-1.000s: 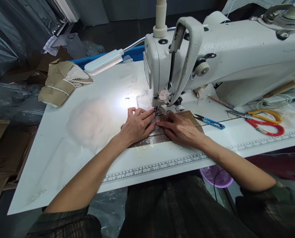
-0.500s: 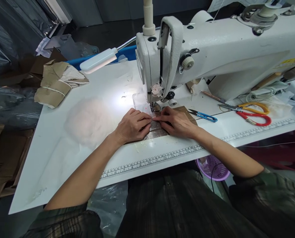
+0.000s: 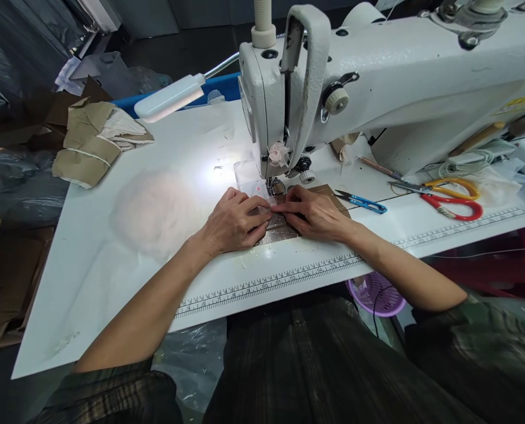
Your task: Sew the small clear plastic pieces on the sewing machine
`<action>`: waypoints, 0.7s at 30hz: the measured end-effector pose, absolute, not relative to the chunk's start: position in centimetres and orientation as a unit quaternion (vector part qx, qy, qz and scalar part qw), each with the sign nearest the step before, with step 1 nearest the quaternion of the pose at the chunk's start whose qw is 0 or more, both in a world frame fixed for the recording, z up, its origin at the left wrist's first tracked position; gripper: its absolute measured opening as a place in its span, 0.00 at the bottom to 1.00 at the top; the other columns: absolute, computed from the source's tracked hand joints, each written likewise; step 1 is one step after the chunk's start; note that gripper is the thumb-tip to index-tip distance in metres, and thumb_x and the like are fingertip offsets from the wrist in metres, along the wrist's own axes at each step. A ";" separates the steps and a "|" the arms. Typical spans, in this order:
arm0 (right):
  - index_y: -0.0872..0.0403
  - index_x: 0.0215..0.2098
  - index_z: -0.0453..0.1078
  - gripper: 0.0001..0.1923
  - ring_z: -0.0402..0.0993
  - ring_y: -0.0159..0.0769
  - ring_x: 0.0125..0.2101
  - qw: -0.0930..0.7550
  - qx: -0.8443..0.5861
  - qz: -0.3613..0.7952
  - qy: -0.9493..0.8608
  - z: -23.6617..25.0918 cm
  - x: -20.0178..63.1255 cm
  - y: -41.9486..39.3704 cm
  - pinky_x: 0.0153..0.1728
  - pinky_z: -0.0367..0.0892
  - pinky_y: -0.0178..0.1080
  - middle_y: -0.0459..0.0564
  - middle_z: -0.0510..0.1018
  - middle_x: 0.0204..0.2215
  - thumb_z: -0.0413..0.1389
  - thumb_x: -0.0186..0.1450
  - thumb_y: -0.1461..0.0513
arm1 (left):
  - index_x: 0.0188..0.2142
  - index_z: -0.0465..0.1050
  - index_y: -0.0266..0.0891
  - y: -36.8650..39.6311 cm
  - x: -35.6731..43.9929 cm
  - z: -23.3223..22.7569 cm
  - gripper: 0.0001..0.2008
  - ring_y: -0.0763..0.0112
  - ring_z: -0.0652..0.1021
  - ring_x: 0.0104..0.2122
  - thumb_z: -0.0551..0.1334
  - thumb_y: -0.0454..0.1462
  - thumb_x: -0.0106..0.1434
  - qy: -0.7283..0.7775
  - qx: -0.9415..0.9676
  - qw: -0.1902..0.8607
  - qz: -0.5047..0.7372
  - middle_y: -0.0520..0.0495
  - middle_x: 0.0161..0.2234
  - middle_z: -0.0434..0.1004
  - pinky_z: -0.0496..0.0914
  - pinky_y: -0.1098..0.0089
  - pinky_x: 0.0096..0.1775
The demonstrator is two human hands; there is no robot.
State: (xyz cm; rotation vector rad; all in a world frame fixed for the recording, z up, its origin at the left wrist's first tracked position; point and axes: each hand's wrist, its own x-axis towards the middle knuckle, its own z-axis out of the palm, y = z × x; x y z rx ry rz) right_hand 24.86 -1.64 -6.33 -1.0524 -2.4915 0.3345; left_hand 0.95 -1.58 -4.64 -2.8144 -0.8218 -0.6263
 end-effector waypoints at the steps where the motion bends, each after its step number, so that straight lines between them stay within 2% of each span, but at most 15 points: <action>1: 0.48 0.55 0.74 0.19 0.71 0.37 0.37 0.208 -0.376 0.120 -0.895 -6.4 24.9 -1.6 0.37 0.68 0.40 0.54 0.71 0.44 0.48 0.71 0.61 | 0.37 0.80 0.43 -1.5 0.9 -4.7 0.08 0.67 0.74 0.30 0.60 0.35 0.63 -0.267 -0.937 0.077 -0.211 0.49 0.43 0.81 0.63 0.61 0.36; 5: 0.48 0.55 0.74 0.19 0.71 0.37 0.37 0.209 -0.371 0.118 -0.897 -6.5 24.9 -1.6 0.36 0.67 0.40 0.54 0.72 0.44 0.48 0.71 0.60 | 0.37 0.80 0.43 -1.4 1.0 -4.8 0.08 0.67 0.74 0.30 0.61 0.35 0.62 -0.246 -0.936 0.094 -0.232 0.51 0.41 0.82 0.63 0.60 0.36; 9: 0.48 0.55 0.74 0.19 0.70 0.38 0.37 0.205 -0.371 0.117 -0.898 -6.4 24.9 -1.6 0.36 0.67 0.40 0.54 0.71 0.44 0.48 0.71 0.60 | 0.36 0.79 0.41 -1.5 1.1 -4.9 0.07 0.63 0.76 0.33 0.61 0.36 0.62 -0.263 -0.928 0.090 -0.249 0.49 0.39 0.83 0.63 0.56 0.41; 16: 0.48 0.53 0.76 0.18 0.71 0.39 0.38 0.216 -0.368 0.115 -0.897 -6.3 24.8 -1.7 0.39 0.69 0.42 0.55 0.71 0.43 0.48 0.71 0.60 | 0.47 0.75 0.35 -1.4 1.2 -5.4 0.12 0.59 0.78 0.47 0.57 0.35 0.67 -0.317 -0.913 0.046 -0.253 0.39 0.46 0.80 0.64 0.53 0.50; 21: 0.48 0.52 0.77 0.18 0.71 0.38 0.37 0.228 -0.368 0.131 -0.892 -6.2 24.8 -1.8 0.39 0.69 0.42 0.54 0.72 0.42 0.49 0.70 0.61 | 0.48 0.74 0.36 -1.3 0.9 -5.6 0.12 0.62 0.79 0.46 0.56 0.36 0.69 -0.323 -0.918 0.014 -0.229 0.40 0.49 0.79 0.64 0.53 0.52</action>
